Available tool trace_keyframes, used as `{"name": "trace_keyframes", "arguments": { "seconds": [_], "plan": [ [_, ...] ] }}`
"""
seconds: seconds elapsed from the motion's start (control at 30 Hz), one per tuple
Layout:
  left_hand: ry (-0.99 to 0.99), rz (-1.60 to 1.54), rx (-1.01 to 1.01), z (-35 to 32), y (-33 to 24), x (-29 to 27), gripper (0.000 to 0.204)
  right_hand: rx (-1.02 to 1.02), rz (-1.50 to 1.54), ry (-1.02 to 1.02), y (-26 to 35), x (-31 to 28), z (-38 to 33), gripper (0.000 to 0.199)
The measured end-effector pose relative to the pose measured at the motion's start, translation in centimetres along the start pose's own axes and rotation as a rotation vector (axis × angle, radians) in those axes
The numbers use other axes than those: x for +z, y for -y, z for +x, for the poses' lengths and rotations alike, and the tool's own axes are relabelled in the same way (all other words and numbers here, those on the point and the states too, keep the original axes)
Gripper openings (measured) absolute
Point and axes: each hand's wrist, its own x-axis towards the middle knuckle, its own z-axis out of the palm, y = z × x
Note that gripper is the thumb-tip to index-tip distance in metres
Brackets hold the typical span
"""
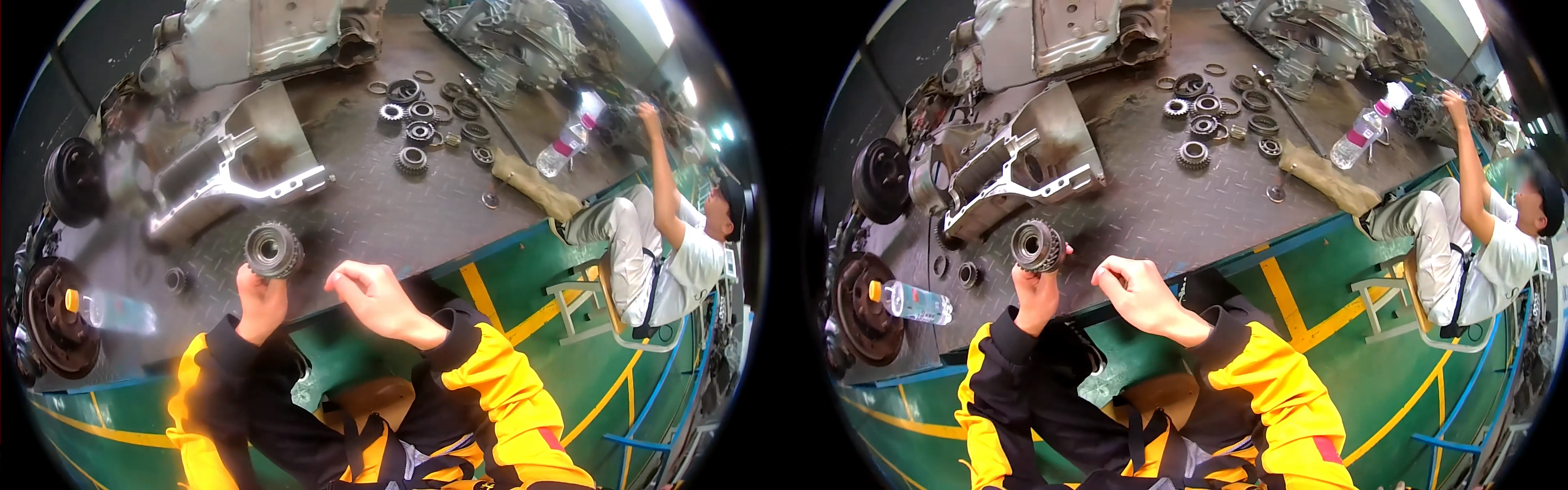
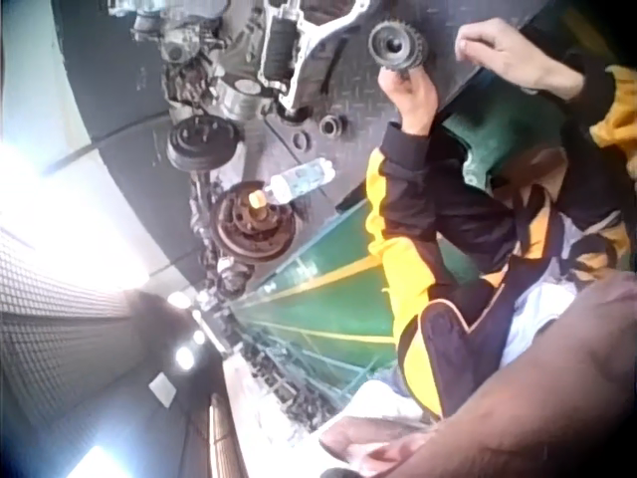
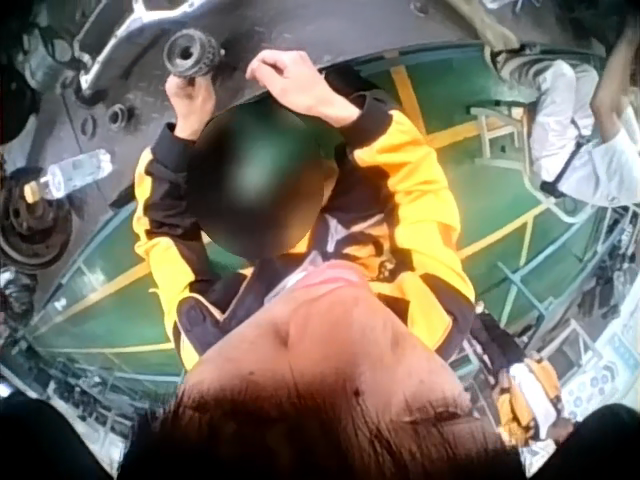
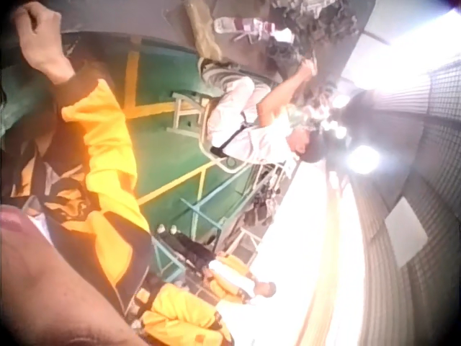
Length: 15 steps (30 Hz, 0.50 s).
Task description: The person assembles a transmission shaft by sliding various gear components, spacers, and bearings onto the shaft by hand.
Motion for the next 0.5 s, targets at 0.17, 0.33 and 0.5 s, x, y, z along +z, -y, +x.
{"name": "trace_keyframes", "arguments": {
  "seconds": [0.17,0.33,0.5],
  "plan": [
    [-0.084,0.236,0.192,1.0,-1.8,1.0,0.015,0.092,-0.017,0.062,0.6,-0.6,-0.3,0.022],
    [-0.014,0.428,0.274,1.7,-3.5,0.4,0.02,-0.094,-0.077,-0.004,1.2,-0.6,-0.7,0.019],
    [0.007,0.521,0.353,2.1,-4.0,0.2,0.017,-0.276,-0.106,-0.031,1.5,-0.4,-0.8,0.013]
  ]
}}
